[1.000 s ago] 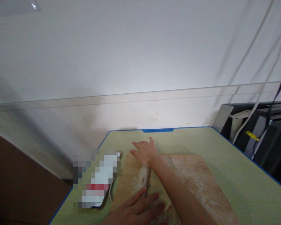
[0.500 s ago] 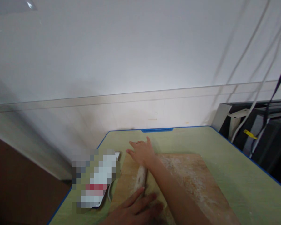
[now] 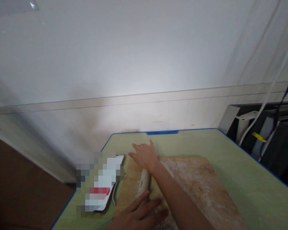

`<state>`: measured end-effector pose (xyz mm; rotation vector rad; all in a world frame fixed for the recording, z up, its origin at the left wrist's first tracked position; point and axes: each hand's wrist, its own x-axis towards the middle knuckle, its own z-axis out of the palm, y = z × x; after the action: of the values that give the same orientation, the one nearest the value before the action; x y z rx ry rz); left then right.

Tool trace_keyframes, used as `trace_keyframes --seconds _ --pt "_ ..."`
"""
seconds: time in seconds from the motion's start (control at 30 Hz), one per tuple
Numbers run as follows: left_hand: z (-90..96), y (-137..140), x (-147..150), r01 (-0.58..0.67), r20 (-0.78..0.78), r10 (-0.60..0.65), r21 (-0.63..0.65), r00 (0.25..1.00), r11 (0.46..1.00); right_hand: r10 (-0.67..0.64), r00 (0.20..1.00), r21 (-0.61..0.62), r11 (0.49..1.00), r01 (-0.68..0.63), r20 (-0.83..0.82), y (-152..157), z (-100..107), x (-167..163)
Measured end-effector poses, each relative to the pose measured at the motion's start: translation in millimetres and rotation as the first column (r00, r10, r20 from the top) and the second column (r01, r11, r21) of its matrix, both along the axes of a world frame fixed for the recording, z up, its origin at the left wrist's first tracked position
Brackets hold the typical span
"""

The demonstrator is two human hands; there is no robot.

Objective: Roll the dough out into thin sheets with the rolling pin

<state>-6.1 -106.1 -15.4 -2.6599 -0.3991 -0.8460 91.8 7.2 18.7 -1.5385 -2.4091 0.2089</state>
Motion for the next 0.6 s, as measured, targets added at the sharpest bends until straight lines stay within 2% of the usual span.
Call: trace_keyframes --seconds 0.33,0.5,0.6 --pt "8.2 0.6 5.1 0.004 0.132 -0.008 0.034 0.991 0.999 -0.084 0.996 0.009 0.996 0.085 -0.043 2.3 -3.8 -8.2" --pt "-0.4 2.1 1.5 0.036 0.106 -0.037 0.009 0.994 0.999 -0.123 0.990 0.001 0.992 0.124 -0.069 2.8 -6.2 -10.8" --pt "-4.7 1.0 -1.3 0.042 0.057 -0.039 -0.059 0.998 0.997 -0.137 0.988 -0.005 0.991 0.137 -0.071 3.3 -6.7 -11.8"
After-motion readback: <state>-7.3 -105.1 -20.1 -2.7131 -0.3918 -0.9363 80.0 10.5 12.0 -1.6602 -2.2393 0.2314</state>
